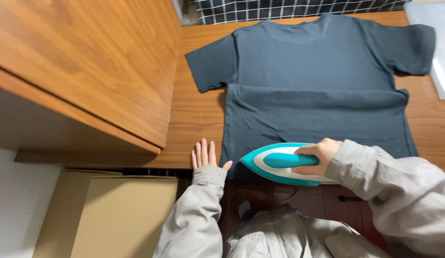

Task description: Ironing a black t-shirt on a wooden surface and then folding it to iron the crease.

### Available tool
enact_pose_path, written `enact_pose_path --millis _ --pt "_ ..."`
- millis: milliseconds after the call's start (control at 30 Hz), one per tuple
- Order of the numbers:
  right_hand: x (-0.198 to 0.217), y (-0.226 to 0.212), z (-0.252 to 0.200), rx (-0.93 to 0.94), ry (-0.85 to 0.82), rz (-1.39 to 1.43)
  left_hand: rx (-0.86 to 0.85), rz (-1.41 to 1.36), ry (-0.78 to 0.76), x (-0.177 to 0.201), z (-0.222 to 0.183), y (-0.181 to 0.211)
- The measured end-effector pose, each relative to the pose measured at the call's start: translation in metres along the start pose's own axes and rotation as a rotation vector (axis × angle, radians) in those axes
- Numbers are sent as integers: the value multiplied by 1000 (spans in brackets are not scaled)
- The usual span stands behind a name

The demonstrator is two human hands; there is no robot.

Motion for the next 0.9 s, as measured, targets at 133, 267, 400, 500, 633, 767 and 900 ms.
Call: enact_pose_path --millis 133,267,400,500,633,767,900 --pt "-21 -25 37 162 -43 30 -40 3 82 8 -5 3" --pt "-26 -25 67 134 54 5 -46 18 -6 5 -10 7" --pt "-23 -12 92 21 235 22 -56 -26 -59 13 -9 15" --pt "-15 -15 88 -42 292 30 -65 -49 -58 12 -9 15" --pt "-13 -15 82 30 210 16 -71 -56 -67 7 -11 14" --pt "-16 -14 83 3 173 -5 -90 -51 -63 14 -12 17" --pt "3 -39 81 -69 348 5 -138 -27 -75 23 -10 19"
Point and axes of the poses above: each hand's wrist, its own z-axis towards the middle knuckle, its own x-axis out of the back of the hand, y = z × x, the point moved 7 cm from there along z, towards the middle knuckle, and after that the axes turned 5 degrees about -x, right-handed, at the moved point
